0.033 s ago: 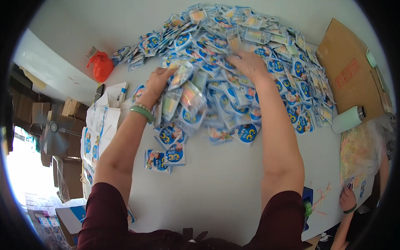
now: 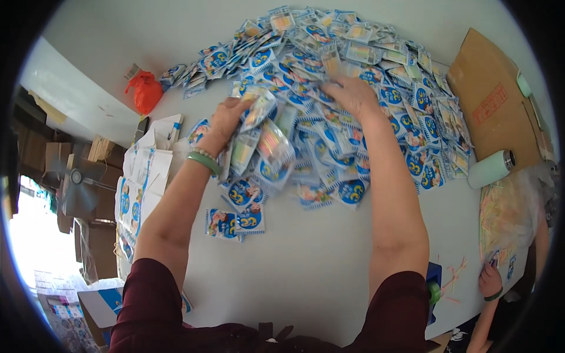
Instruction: Folding cardboard boxes and filling them with stacks of small packaged labels.
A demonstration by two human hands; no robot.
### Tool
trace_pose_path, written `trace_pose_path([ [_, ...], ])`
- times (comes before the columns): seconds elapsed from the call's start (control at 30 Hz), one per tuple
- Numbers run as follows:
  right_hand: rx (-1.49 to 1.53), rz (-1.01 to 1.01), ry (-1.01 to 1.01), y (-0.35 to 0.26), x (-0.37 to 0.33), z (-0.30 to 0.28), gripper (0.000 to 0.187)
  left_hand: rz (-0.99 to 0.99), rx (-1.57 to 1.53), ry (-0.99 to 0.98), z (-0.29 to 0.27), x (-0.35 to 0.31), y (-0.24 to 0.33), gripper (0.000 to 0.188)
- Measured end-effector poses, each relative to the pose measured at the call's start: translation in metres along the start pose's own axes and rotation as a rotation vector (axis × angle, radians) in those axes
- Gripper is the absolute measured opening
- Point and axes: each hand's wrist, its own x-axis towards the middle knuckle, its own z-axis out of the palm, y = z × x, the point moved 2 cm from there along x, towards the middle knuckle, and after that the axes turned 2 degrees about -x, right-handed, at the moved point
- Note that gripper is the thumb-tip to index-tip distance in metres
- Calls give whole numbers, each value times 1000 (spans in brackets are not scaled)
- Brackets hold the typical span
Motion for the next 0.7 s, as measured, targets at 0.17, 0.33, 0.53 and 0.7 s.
trace_pose_path([
  [0.17, -71, -139, 32, -20, -46, 11, 47, 262, -3, 180, 10, -49, 24, 41],
  [0.33, -38, -217, 144, -35, -85, 18, 42, 433, -123, 356, 7, -87, 35, 39],
  [0.53, -143, -347, 218, -29, -120, 31, 36, 154, -103, 224, 1, -138, 56, 29],
  [0.7, -335, -394, 324, -43, -147, 39, 28, -161, -214, 87, -16, -173, 76, 43],
])
